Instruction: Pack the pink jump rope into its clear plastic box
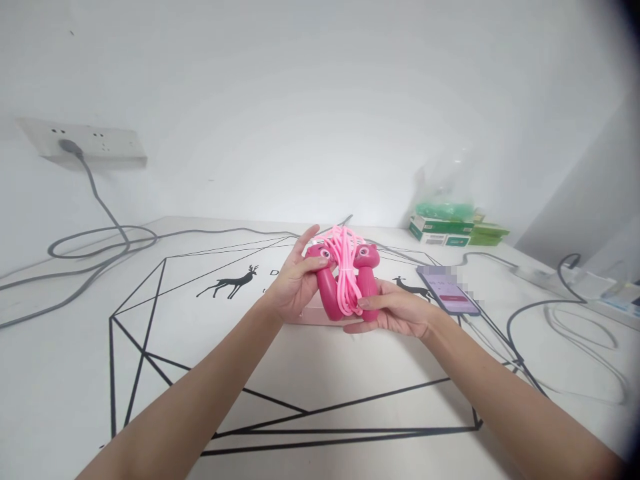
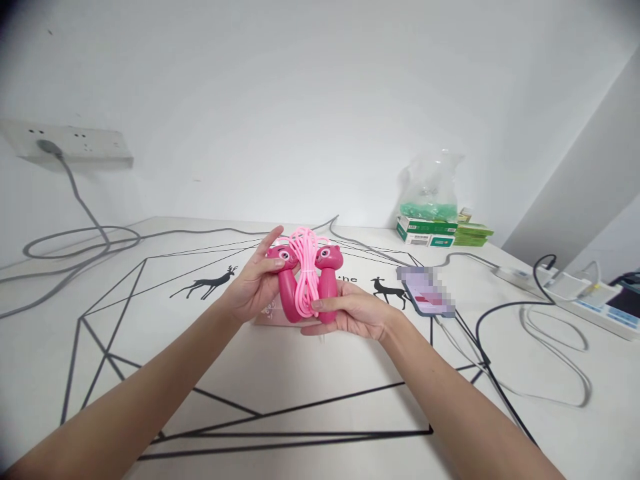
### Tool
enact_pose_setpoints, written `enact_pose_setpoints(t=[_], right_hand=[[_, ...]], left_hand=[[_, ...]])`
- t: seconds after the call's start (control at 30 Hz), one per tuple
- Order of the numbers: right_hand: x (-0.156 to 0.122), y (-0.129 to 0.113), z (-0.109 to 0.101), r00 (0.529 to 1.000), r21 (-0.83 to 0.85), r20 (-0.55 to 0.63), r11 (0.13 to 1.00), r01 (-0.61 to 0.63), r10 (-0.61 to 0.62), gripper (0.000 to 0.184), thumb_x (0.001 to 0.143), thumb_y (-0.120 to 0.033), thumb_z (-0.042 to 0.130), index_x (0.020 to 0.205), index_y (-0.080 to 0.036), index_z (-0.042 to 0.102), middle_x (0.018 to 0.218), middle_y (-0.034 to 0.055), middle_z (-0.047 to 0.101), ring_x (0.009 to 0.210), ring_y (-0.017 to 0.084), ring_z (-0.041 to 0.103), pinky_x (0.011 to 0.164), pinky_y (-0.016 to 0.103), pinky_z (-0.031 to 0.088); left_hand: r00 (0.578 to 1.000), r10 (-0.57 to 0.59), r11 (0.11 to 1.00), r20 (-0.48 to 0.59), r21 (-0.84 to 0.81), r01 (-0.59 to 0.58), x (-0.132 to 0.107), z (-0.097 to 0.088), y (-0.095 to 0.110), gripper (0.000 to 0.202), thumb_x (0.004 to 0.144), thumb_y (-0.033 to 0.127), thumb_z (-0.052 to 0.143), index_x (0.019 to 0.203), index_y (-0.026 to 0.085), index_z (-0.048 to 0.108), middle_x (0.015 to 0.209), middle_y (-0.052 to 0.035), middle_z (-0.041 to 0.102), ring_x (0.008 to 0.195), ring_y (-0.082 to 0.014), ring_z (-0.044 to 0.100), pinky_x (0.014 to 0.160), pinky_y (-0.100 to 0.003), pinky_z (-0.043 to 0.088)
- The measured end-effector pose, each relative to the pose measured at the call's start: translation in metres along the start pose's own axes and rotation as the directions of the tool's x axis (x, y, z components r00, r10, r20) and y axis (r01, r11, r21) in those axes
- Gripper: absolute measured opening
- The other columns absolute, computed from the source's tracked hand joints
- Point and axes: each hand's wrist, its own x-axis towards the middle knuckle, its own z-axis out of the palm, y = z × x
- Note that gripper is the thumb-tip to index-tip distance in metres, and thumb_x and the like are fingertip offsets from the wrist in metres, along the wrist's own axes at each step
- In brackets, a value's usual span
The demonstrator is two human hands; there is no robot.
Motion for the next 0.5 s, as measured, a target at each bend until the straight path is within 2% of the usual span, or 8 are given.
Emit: enact_pose_setpoints(t=[0.3, 0.5], right_hand=[[-0.001, -0.001, -0.002, 1.0, -0.001, 0.021, 1.0, -0.019, 0.019, 0.038, 0.073, -0.013, 0.081, 0.108, -0.012, 0.065, 0.097, 0.007, 0.072, 0.093, 0.021, 0.072, 0.095, 0.044, 0.056], [0.004, 0.0, 0.009, 0.994, -0.069, -0.112, 0.998, 0.007, -0.015, 0.039, 0.074, -0.014, 0.08, 0.11, -0.014, 0.066, 0.109, 0.0097, 0.071, 0.097, 0.022, 0.07, 0.092, 0.046, 0.059]], left_hand=[[1.0, -0.006, 1.0, 0.019, -0.011, 0.006, -0.001, 0.002, -0.003, 0.071, 0.08, 0.011, 0.067, 0.142, 0.034, 0.041, 0.104, -0.001, 0.067, 0.093, -0.0127, 0.068, 0.095, -0.032, 0.053], [0.997, 0.073, 0.997, 0.014, 0.008, -0.073, -0.002, 0.007, -0.013, 0.063, 0.08, 0.01, 0.069, 0.135, 0.034, 0.049, 0.112, -0.0023, 0.066, 0.103, -0.0157, 0.065, 0.097, -0.034, 0.052]])
